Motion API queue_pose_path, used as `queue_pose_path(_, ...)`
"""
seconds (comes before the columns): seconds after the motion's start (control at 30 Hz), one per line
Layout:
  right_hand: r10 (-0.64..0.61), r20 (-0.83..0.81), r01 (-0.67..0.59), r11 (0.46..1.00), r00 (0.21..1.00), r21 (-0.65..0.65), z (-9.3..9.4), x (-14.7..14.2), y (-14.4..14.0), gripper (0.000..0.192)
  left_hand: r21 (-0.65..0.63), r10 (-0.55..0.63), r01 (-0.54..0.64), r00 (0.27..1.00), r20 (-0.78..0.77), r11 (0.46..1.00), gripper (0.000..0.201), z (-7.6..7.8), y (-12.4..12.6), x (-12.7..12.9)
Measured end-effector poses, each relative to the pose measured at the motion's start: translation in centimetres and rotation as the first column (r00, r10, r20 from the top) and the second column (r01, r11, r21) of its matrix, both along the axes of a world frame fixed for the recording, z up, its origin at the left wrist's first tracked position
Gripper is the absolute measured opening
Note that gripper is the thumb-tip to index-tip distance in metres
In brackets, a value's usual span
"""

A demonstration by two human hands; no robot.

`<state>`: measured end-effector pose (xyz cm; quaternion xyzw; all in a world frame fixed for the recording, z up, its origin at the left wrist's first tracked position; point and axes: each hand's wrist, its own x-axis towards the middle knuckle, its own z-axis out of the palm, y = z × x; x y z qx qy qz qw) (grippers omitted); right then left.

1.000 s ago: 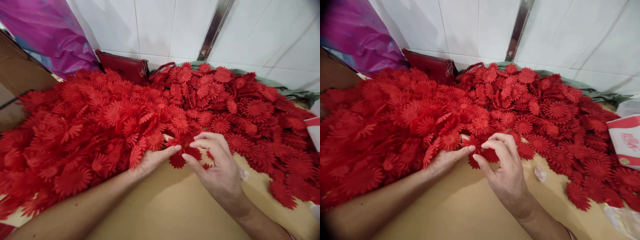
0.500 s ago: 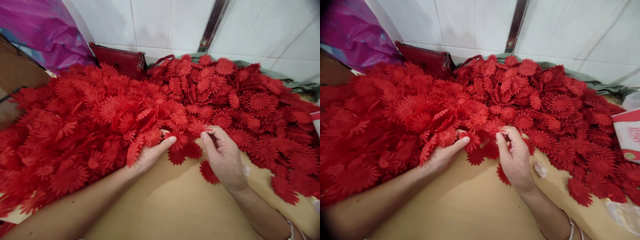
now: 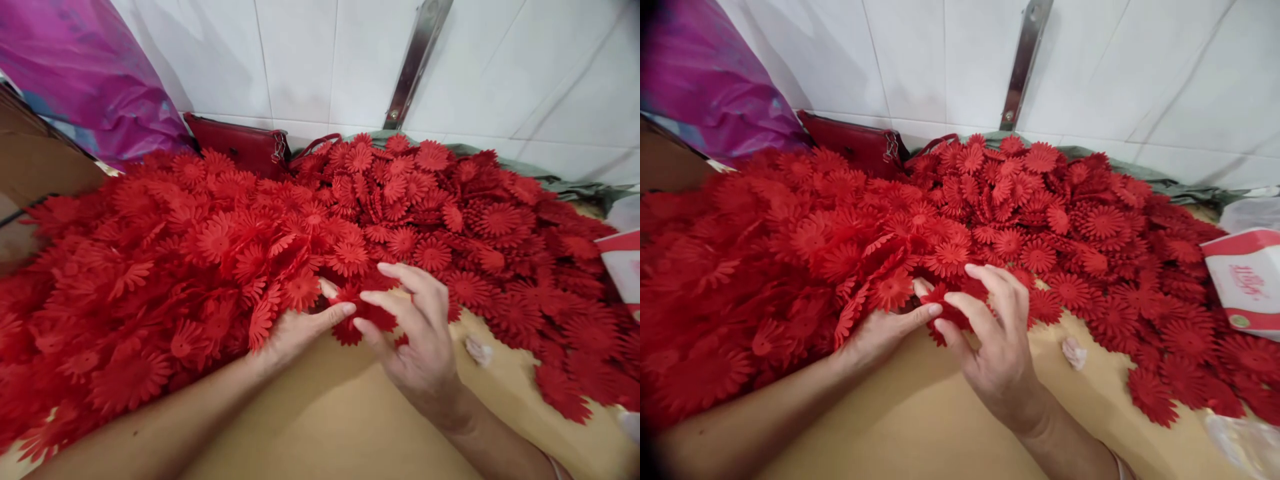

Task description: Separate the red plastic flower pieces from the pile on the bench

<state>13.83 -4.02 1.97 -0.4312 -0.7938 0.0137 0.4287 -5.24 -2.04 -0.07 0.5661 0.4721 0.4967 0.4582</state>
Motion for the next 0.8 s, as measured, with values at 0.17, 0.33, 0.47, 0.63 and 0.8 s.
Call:
queue_pose_path(0.17, 0.023, -0.198, -0.067, 0.975, 0.980, -0.214, -0.7, -0.6, 0.1, 0.012, -0.002, -0.050, 0.050, 0.999, 0.000, 0.999, 0.021, 0.4, 0.0, 0.4)
queue_pose_path(0.33, -0.036, -0.501, -0.257, 0.826, 0.865, -0.502, -0.9, 0.2, 1.0, 0.009, 0.028, -0.138, 0.137, 0.990, 0.034, 0.990, 0.017, -0.4, 0.2, 0.2)
queue_pose_path(0.47, -0.167, -0.700, -0.318, 0.801, 0.695, -0.507, -1.3, 1.1, 2.0, 0.011, 0.026, -0.066, 0.067, 0.997, -0.029, 0.997, 0.019, -0.6, 0.2, 0.1)
queue_pose_path(0.63, -0.318, -0.807, -0.368, 0.765, 0.498, -0.529, -1.1, 1.0, 2.6, 0.020, 0.030, -0.005, 0.008, 0.995, -0.097, 1.000, 0.023, -0.5, 0.1, 0.0)
queue_pose_path(0.8, -0.447, -0.850, -0.530, 0.666, 0.278, -0.524, 0.0, 0.6, 2.9, 0.030, 0.050, 0.035, -0.027, 0.987, -0.159, 0.998, 0.020, -0.3, 0.1, -0.1)
